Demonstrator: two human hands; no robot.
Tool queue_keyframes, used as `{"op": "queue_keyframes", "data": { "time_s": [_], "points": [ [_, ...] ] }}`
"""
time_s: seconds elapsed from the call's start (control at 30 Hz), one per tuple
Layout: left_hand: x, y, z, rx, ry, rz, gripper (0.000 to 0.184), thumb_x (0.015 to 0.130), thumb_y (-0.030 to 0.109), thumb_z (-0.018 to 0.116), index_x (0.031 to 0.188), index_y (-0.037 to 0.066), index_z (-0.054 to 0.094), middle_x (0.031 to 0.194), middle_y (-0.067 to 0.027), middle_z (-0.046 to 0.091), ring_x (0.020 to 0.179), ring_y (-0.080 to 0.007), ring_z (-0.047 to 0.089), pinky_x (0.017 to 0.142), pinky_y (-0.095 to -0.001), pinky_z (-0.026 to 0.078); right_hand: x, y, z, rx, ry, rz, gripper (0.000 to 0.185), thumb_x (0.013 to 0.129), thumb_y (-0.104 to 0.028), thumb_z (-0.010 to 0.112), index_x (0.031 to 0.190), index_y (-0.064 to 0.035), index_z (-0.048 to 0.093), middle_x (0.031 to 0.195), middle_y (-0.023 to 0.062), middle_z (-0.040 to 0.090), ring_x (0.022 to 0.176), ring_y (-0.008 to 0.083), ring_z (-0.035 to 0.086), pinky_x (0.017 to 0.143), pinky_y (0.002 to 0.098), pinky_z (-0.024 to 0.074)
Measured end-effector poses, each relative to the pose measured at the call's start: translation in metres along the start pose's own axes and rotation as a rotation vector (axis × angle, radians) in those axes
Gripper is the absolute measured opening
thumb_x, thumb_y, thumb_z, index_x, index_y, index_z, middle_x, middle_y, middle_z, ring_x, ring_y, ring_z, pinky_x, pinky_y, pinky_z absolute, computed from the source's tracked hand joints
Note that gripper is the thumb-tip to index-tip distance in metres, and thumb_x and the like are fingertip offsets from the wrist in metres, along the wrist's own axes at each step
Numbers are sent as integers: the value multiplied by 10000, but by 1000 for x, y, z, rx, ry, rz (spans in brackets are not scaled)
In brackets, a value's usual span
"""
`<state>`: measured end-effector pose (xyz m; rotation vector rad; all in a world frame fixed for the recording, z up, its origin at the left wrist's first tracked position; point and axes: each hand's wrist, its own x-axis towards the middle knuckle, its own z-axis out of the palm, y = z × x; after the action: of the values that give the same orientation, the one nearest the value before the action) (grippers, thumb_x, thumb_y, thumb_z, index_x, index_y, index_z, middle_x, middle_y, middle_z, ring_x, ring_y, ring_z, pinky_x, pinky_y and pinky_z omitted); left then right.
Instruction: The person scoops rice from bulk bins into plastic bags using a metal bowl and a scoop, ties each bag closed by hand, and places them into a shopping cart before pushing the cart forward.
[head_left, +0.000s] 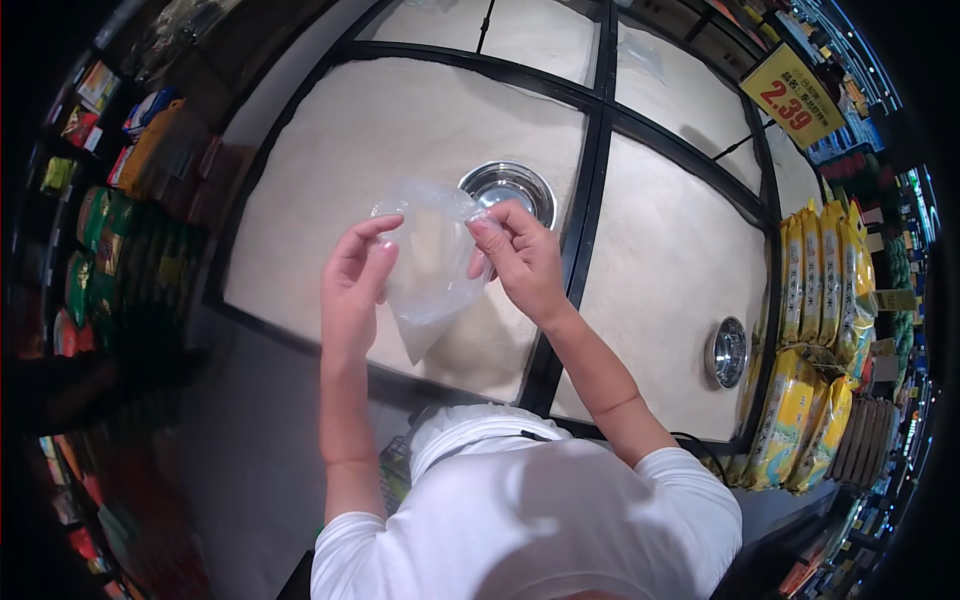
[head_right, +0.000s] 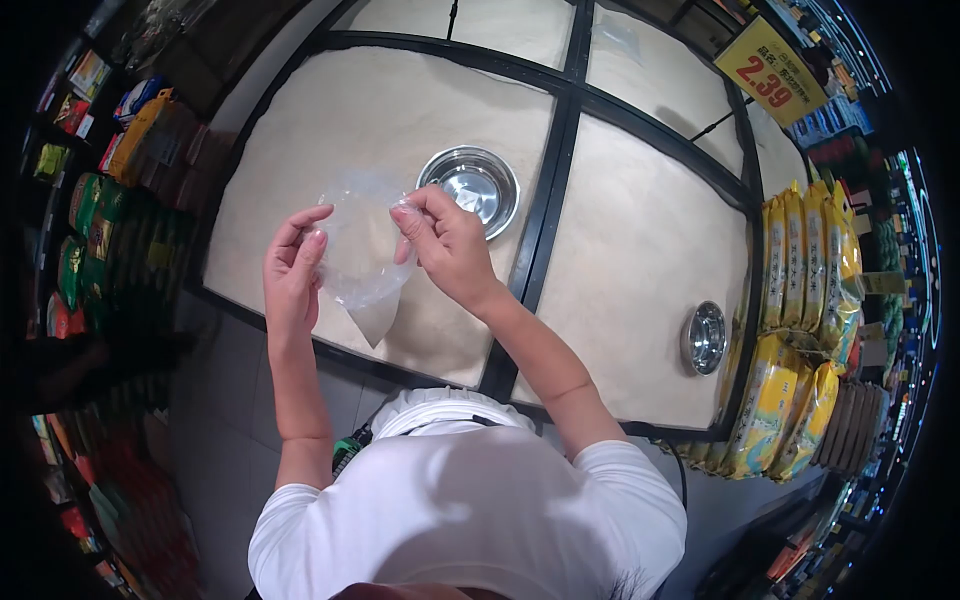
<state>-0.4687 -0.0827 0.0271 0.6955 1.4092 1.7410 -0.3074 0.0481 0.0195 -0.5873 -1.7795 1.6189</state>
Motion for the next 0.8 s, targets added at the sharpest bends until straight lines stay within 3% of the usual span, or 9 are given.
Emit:
{"op": "queue_keyframes", "data": {
  "time_s": [0.1,0.17,0.27,0.4,0.47,0.53,0.63,0.73,0.8],
  "points": [
    [-12,-21,29,87,-272,98,426,798,135,775,1178,53,603,836,71,497,690,-35,437,590,-201,349,-7,-2,11,108,-2,-2,181,993,-180,559,958,-3,554,679,14,624,603,62,608,524,219,448],
    [-17,-32,39,234,-275,131,479,761,147,807,1181,60,595,821,69,497,682,-47,440,603,-209,358,-11,2,12,204,8,7,165,999,-173,548,986,-9,549,685,25,623,584,70,599,521,213,449],
    [-20,-45,38,460,-208,183,268,763,135,794,977,48,659,738,22,498,623,-78,437,555,-228,346,-23,0,4,216,-85,146,145,991,-145,553,1035,-7,547,790,41,645,657,84,626,585,219,485],
    [-24,-53,42,505,-181,263,100,804,50,747,803,11,655,712,18,452,607,-56,401,524,-228,320,-40,3,-19,113,-168,2,307,944,-155,627,1185,-1,517,996,70,642,903,125,637,791,261,511],
    [-26,-46,48,524,-179,316,82,821,51,725,800,10,658,706,15,472,614,-61,427,524,-235,326,-50,19,-37,282,-179,9,474,890,-211,709,1258,-2,496,1109,91,615,1066,156,602,915,317,493],
    [-27,-43,56,511,-189,377,80,826,63,712,799,10,658,701,-8,489,601,-98,453,523,-261,348,-58,24,-47,183,-181,-67,570,841,-248,750,1292,-8,497,1239,114,559,1197,196,520,1022,383,415],
    [-35,-43,77,482,-281,487,77,805,71,701,816,12,652,707,-61,498,592,-188,487,536,-316,395,-77,57,-57,-211,-351,61,888,769,-328,795,1471,-61,320,1456,142,418,1378,239,360,1146,427,288],
    [-51,-42,110,489,-485,660,118,747,33,694,859,22,657,732,-81,502,643,-237,510,567,-332,417,-88,82,-59,-293,-498,180,883,816,-291,762,1503,-68,255,1487,137,389,1387,230,350,1146,405,302],
    [-61,-41,126,466,-587,803,208,690,9,712,894,36,681,740,-79,520,656,-249,516,574,-330,421,-85,74,-45,-205,-342,74,802,842,-261,738,1478,-57,295,1464,135,414,1368,225,372,1135,391,320]
  ]
}}
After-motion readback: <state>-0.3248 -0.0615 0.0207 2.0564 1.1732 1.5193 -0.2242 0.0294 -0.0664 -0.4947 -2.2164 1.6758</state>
